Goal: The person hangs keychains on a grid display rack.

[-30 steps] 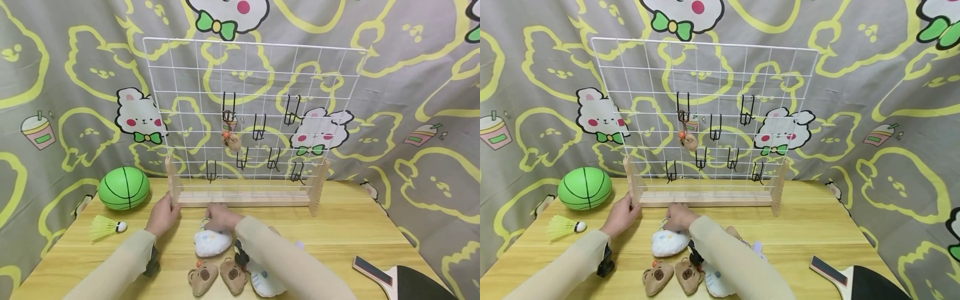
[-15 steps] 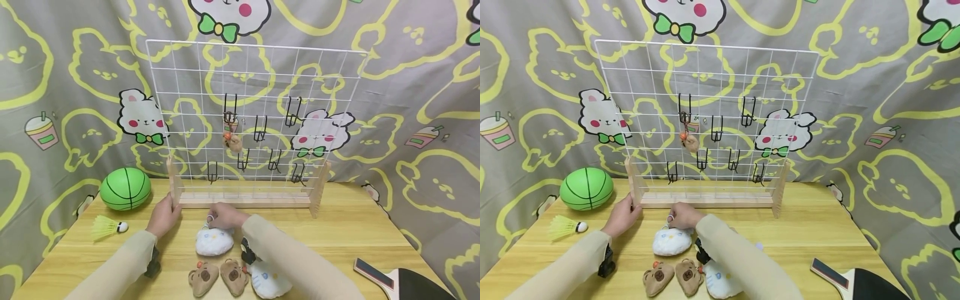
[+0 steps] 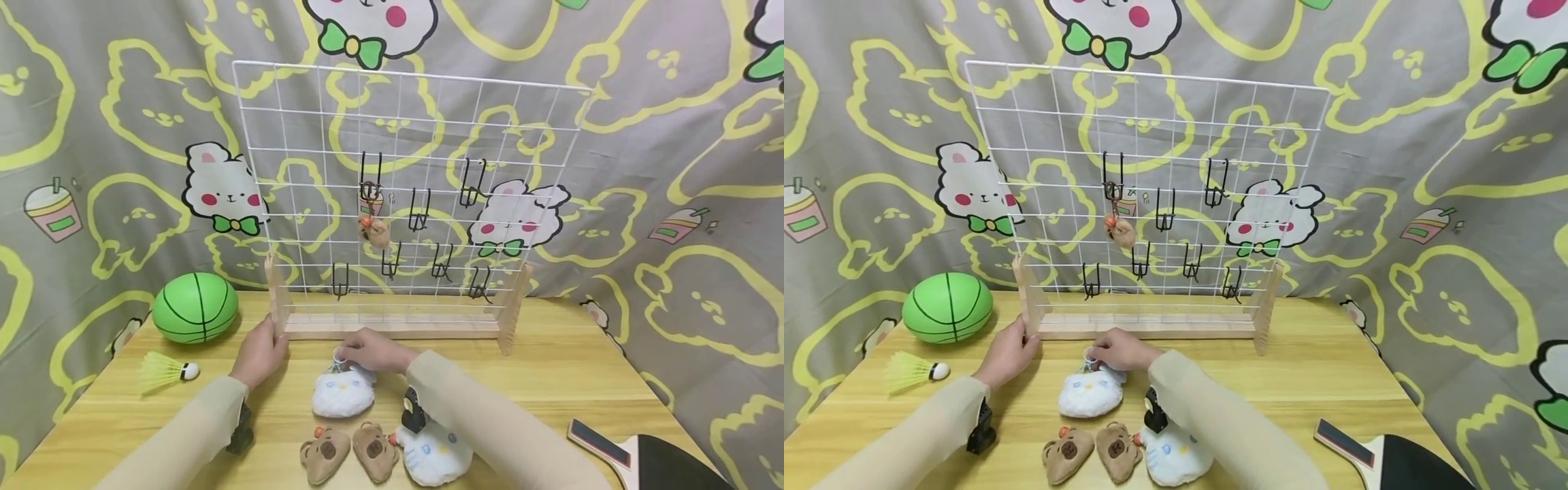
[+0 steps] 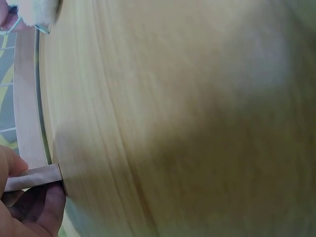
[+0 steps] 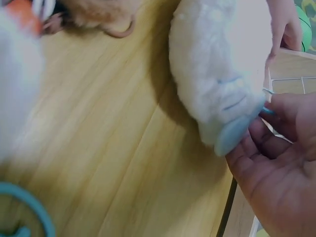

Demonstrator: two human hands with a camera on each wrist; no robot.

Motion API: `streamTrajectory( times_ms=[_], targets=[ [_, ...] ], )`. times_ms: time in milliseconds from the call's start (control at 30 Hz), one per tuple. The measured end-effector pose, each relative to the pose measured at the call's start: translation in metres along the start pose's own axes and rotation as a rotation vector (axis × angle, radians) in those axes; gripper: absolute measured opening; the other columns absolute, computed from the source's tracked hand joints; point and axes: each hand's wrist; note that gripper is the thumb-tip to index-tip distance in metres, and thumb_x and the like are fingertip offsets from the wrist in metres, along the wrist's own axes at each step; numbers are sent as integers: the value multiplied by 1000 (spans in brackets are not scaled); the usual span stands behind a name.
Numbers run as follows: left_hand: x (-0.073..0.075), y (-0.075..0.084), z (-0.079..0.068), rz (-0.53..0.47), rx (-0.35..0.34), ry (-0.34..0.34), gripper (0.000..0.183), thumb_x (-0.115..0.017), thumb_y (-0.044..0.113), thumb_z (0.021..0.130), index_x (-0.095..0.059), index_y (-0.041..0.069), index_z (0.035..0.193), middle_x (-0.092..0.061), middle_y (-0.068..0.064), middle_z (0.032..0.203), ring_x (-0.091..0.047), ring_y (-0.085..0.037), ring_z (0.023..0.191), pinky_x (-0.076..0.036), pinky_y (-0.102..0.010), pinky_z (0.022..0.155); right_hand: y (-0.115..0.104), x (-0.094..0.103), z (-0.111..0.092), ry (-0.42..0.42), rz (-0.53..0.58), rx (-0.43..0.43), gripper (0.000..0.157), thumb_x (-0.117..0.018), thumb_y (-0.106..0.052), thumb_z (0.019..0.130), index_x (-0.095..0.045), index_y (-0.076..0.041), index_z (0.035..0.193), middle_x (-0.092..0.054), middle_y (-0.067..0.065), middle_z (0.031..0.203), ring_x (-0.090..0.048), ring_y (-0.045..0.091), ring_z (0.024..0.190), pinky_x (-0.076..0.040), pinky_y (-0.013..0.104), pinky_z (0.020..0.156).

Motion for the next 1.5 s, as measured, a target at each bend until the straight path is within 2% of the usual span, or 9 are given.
streamTrajectory(
  times_ms=[167,333,533,633,900,1067,1200,1367,1500],
  targets=[
    [0,-3,-2,12,5,6,44,-55,6,99,-48,-16,136,-67,-33,106,-63,-34,84,-57,-51,76,1,-3,-4,2,81,75,32,-52,-21,109,-78,-2,109,-76,12,107,-68,12,96,-54,21,87],
    [-1,-3,0,13,4,0,43,-56,7,99,-49,-15,136,-68,-31,104,-63,-32,83,-57,-48,75,-3,-8,-15,11,235,142,34,-45,-18,112,-71,3,114,-77,20,116,-72,24,111,-55,23,99],
    [0,-3,3,-5,20,2,41,-56,7,99,-50,-14,134,-66,-26,96,-60,-29,76,-53,-39,65,-15,-7,-25,42,346,187,36,-46,-19,112,-68,8,119,-77,27,111,-73,9,92,-59,22,87],
    [-1,-3,5,4,20,4,38,-56,7,99,-52,-13,131,-66,-25,95,-60,-30,78,-53,-40,67,-20,0,-32,76,375,213,35,-48,-19,111,-69,7,120,-76,28,108,-72,3,88,-60,24,86],
    [-2,-3,3,2,28,-13,43,-55,7,99,-49,-14,136,-66,-27,99,-60,-29,79,-54,-38,66,-38,36,-61,234,418,295,33,-50,-20,110,-69,5,121,-77,26,101,-73,6,84,-63,28,77],
    [-1,-3,2,13,13,-1,45,-55,6,100,-47,-16,139,-67,-36,114,-66,-38,91,-60,-52,80,-48,65,-84,338,335,381,29,-48,-16,111,-69,4,115,-75,26,94,-72,8,80,-63,30,71],
    [0,-4,-1,10,1,10,46,-55,7,100,-46,-16,140,-65,-38,119,-68,-43,100,-58,-59,89,-56,85,-104,401,339,426,26,-48,-11,110,-65,8,113,-74,20,89,-74,10,77,-65,37,67],
    [0,-3,0,14,-1,16,44,-56,7,100,-48,-15,137,-66,-36,115,-67,-39,94,-58,-57,86,-61,112,-123,547,377,441,19,-47,-13,111,-55,4,110,-74,1,83,-74,13,72,-64,38,62],
    [-1,-4,1,8,3,3,45,-55,6,100,-47,-15,139,-66,-37,117,-65,-35,89,-58,-50,78,-61,136,-134,669,434,450,12,-50,-16,110,-52,-4,108,-75,-2,78,-75,13,68,-63,36,60]
  ],
)
Point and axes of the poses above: each hand's wrist, its own z-axis towards the middle knuckle, its own x-axis out of the back of the hand, y = z × x
